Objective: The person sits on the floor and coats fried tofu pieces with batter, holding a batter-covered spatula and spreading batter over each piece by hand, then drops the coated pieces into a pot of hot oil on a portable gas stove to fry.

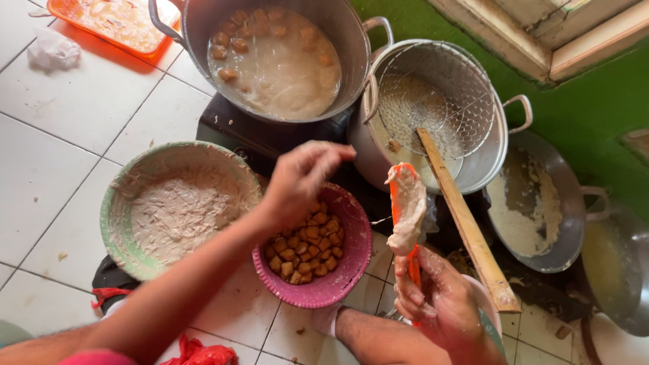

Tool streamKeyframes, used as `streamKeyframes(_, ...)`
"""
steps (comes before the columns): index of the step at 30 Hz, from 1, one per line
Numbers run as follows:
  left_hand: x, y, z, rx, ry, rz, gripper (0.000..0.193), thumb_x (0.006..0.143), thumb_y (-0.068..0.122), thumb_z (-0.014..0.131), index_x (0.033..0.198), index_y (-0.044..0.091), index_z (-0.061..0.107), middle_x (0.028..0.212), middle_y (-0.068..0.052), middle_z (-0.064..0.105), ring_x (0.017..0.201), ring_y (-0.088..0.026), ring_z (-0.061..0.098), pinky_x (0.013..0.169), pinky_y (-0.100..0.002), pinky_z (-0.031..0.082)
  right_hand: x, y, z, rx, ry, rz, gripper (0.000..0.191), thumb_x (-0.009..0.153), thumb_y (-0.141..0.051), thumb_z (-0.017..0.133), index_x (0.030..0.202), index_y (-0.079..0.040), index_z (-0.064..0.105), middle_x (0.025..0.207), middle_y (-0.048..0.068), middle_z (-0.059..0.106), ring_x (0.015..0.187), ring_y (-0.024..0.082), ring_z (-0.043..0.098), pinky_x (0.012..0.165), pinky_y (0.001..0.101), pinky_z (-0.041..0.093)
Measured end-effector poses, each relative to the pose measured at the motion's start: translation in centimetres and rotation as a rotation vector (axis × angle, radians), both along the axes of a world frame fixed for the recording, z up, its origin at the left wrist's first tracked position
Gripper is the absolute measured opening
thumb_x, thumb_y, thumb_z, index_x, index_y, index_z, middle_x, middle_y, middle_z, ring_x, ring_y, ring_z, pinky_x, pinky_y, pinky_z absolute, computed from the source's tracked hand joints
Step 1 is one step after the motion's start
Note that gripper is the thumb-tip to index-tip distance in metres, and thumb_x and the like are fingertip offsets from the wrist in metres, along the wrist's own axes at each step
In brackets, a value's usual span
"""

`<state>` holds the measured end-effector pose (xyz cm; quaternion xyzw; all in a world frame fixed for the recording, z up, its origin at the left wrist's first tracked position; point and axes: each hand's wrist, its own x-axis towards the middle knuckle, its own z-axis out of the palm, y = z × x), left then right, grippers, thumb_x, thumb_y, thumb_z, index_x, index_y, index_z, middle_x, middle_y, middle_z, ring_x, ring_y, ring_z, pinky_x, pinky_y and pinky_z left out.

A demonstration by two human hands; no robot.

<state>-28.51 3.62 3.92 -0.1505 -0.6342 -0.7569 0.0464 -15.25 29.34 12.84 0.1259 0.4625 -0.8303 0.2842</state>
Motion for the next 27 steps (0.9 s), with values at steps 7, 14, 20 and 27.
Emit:
streamKeyframes(7,8.9,0.7,3.7,-0.087,0.213,0.009,0.03,0.085,0.012,0.081,0.114,0.007,0.074,0.131,-0.01,0.067,0.122,-0.025,0.063,0.107,-0.037,0.047,0.6,-1.1,0.1,0.056,-0.001,0.003,0.044,0.109,-0.036,0.038,0.104,0.003,0.058,0.061,0.003,0.047,0.041,0.007,0.03,0.042,0.0249,0.028)
streamKeyframes(14,10.8,-0.3,4.7,-0.035,0.177,0.087,0.01,0.091,0.01,0.078,0.101,0.009,0.076,0.113,-0.005,0.077,0.119,-0.022,0.07,0.111,-0.04,0.049,2.1,-1.4,0.7,0.036,0.061,0.012,0.045,0.11,-0.033,0.038,0.104,0.006,0.059,0.062,0.003,0.047,0.04,0.008,0.031,0.041,0.0248,0.028)
streamKeyframes(20,10.7,-2.6,4.9,-0.103,0.227,0.15,0.005,0.092,0.004,0.076,0.096,0.006,0.075,0.108,-0.005,0.077,0.113,-0.022,0.07,0.115,-0.043,0.041,2.5,-1.3,1.2,0.109,0.059,-0.004,0.045,0.11,-0.034,0.038,0.103,0.005,0.059,0.061,0.003,0.046,0.041,0.008,0.032,0.041,0.0247,0.029)
streamKeyframes(27,11.9,-3.1,7.3,0.177,0.147,-0.11,0.01,0.098,-0.001,0.068,0.106,0.003,0.071,0.119,-0.01,0.074,0.112,-0.018,0.068,0.102,-0.034,0.054,2.5,-1.9,1.4,0.208,0.107,0.013,0.045,0.109,-0.031,0.036,0.103,0.006,0.059,0.064,0.004,0.047,0.042,0.01,0.034,0.041,0.0263,0.033)
